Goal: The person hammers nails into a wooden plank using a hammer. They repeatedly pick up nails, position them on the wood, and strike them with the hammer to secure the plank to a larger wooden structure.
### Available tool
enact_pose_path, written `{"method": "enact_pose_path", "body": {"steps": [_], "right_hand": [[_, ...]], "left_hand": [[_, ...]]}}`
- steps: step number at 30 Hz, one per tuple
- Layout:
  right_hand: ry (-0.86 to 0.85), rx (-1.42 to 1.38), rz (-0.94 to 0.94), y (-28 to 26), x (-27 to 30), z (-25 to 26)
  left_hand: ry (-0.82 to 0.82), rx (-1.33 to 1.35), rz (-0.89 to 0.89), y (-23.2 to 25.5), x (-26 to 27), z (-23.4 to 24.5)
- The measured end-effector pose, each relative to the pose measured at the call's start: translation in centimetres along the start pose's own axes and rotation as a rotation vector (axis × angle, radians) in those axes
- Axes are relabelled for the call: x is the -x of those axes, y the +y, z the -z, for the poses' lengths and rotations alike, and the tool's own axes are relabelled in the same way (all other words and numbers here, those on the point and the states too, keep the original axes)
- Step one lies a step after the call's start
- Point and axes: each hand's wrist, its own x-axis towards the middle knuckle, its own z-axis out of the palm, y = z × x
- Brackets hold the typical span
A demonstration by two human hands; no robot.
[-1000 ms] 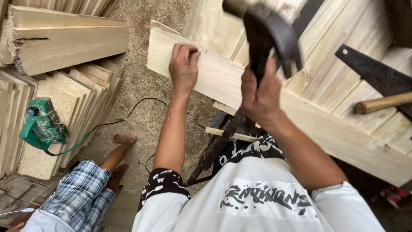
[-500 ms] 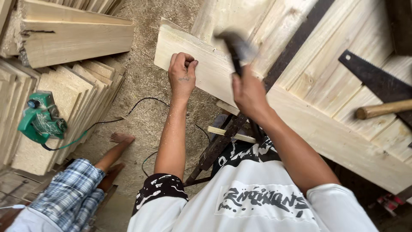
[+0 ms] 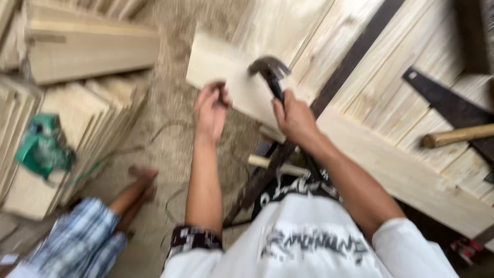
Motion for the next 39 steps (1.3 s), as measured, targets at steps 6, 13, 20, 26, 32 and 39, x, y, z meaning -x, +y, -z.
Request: {"method": "enact_pose_path", "body": {"steps": [6,13,20,26,32,39], "right_hand": [[0.346,-0.350,0.245,-0.2,0.2,1.2],[-0.252,-0.082,-0.251,-1.6,-0.2,0.3],[-0.114,-0.081,-0.154,0.5,-0.4,-0.3],[-0.104,-0.052,-0.066,0.3,2.8,0.1],[0.128,-0.269,-0.074,2.5,5.3,2.4],[0.215,-0.333,-0.133,2.8,6.7,4.0]], "left_hand": [[-0.001,0.056,0.005,1.0,3.5,1.3],[-0.090,0.257,-0.094,0.7,2.8,1.7],[-0.048,0.202,-0.066,-1.6,3.8,3.5],[0.108,-0.087,-0.043,-1.6,1.2,0.5],[0.090,-0.487,-0.147,-1.3,-2.5,-1.6],[0.047,-0.977,-0.513,-2.5,-6.3,-2.8]]}}
